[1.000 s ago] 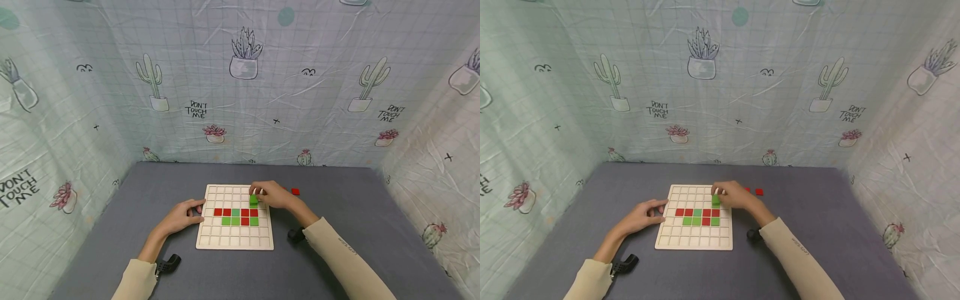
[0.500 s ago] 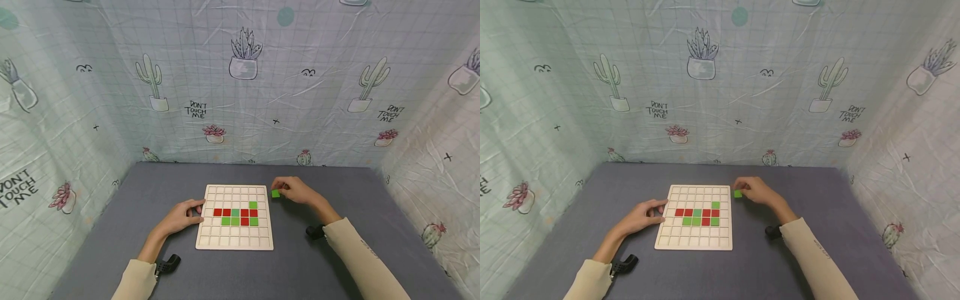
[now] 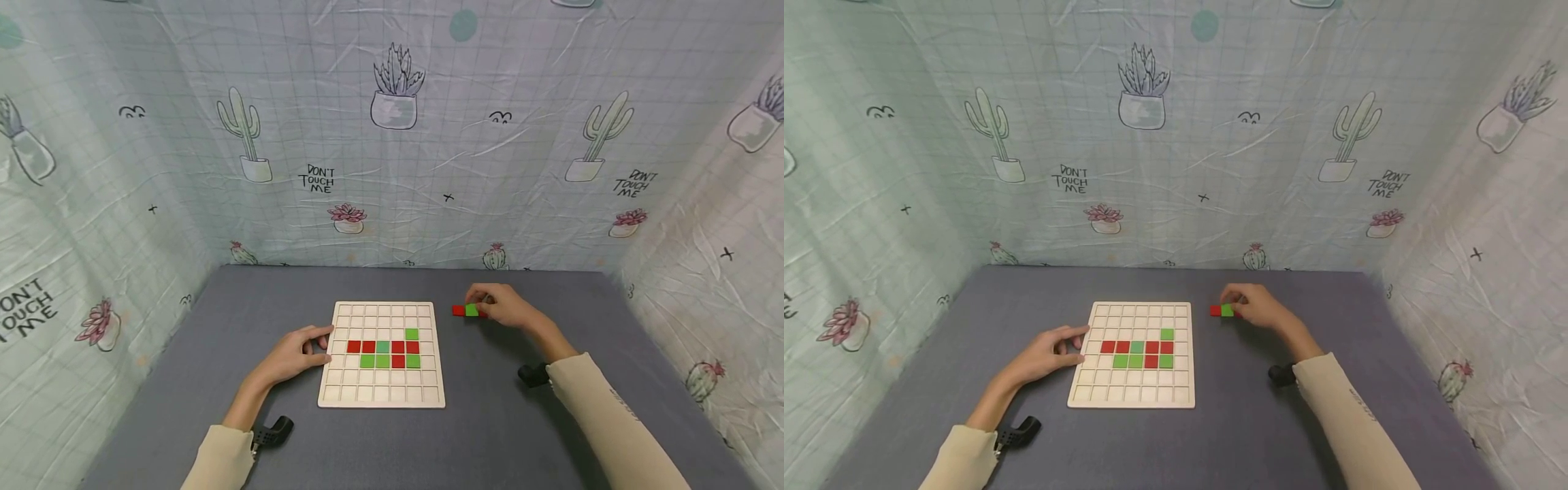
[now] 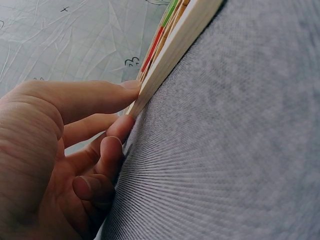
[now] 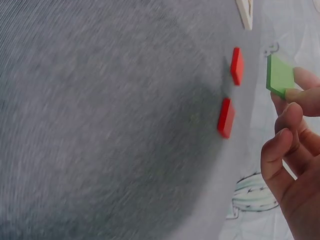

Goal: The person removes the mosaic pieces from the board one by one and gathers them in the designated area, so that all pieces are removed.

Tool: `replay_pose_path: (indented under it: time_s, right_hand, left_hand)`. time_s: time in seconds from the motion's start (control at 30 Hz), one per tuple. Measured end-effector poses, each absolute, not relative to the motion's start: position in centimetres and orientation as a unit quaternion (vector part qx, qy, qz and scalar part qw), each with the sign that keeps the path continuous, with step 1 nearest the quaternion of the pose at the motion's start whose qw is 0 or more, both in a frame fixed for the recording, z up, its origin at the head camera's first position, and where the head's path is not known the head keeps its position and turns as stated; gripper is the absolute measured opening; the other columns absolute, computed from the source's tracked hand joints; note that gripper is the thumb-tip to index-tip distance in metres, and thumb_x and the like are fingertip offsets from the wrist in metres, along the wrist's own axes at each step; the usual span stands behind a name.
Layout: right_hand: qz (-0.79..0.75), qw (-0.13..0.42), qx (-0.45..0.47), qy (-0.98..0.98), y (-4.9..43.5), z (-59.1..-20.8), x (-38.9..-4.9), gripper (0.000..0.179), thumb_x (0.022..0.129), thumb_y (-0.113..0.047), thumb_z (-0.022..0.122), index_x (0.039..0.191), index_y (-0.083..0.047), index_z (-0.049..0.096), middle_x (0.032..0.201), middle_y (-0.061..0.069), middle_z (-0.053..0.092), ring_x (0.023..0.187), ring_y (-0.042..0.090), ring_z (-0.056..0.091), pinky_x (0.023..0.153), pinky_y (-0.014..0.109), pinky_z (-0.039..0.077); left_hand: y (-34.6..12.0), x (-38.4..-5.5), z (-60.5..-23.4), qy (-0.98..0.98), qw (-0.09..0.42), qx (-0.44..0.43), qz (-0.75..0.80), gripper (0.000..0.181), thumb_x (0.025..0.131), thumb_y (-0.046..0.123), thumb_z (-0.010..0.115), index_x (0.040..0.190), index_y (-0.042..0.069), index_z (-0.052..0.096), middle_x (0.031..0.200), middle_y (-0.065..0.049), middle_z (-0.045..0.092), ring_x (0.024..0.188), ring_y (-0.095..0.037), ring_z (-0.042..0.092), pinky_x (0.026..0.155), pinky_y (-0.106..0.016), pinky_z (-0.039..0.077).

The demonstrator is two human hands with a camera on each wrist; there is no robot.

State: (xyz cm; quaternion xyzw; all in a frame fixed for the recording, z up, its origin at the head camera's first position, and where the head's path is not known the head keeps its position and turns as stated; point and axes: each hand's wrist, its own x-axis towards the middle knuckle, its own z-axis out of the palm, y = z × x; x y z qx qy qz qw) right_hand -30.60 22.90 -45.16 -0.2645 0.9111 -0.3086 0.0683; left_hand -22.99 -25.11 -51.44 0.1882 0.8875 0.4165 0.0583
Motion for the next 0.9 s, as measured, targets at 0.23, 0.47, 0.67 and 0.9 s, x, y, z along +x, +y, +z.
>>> replay_pose_path:
  time_s: [0.23,0.47,0.67,0.9]
  right_hand:
    - [-0.321,0.074,-0.238,0.914,24.7,-45.8,-30.7,0.021,0.101,0.001,0.059,0.118,-0.004,0.070,0.116,0.020,0.071,0.085,0.026,0.069,0.068,0.034,0.053]
    - [-0.342,0.067,-0.213,0.913,26.3,-46.3,-30.8,0.022,0.102,-0.002,0.059,0.121,-0.004,0.070,0.118,0.021,0.070,0.099,0.031,0.069,0.071,0.035,0.055]
    - [-0.361,0.071,-0.199,0.908,28.0,-46.9,-31.0,0.021,0.103,0.000,0.057,0.120,-0.001,0.069,0.119,0.024,0.068,0.097,0.029,0.068,0.070,0.037,0.053]
    - [-0.375,0.084,-0.174,0.907,29.3,-47.8,-31.2,0.021,0.104,0.000,0.054,0.119,0.000,0.068,0.115,0.026,0.068,0.070,0.019,0.056,0.063,0.034,0.047]
  left_hand:
    - [-25.2,-23.1,-51.7,0.888,0.061,0.190,0.414,0.064,0.091,0.023,0.081,0.148,0.008,0.057,0.102,0.001,0.062,0.065,-0.007,0.048,0.062,-0.024,0.041]
    - [-25.3,-23.1,-51.9,0.889,0.056,0.191,0.411,0.063,0.090,0.022,0.081,0.148,0.007,0.058,0.101,0.001,0.062,0.065,-0.007,0.047,0.062,-0.024,0.041]
    - [-25.3,-23.1,-51.7,0.891,0.058,0.190,0.409,0.063,0.091,0.022,0.081,0.148,0.008,0.058,0.101,0.001,0.062,0.066,-0.007,0.048,0.063,-0.023,0.041]
    - [-25.2,-23.0,-51.6,0.892,0.058,0.191,0.406,0.063,0.091,0.022,0.080,0.149,0.008,0.057,0.101,0.001,0.062,0.067,-0.007,0.048,0.063,-0.023,0.041]
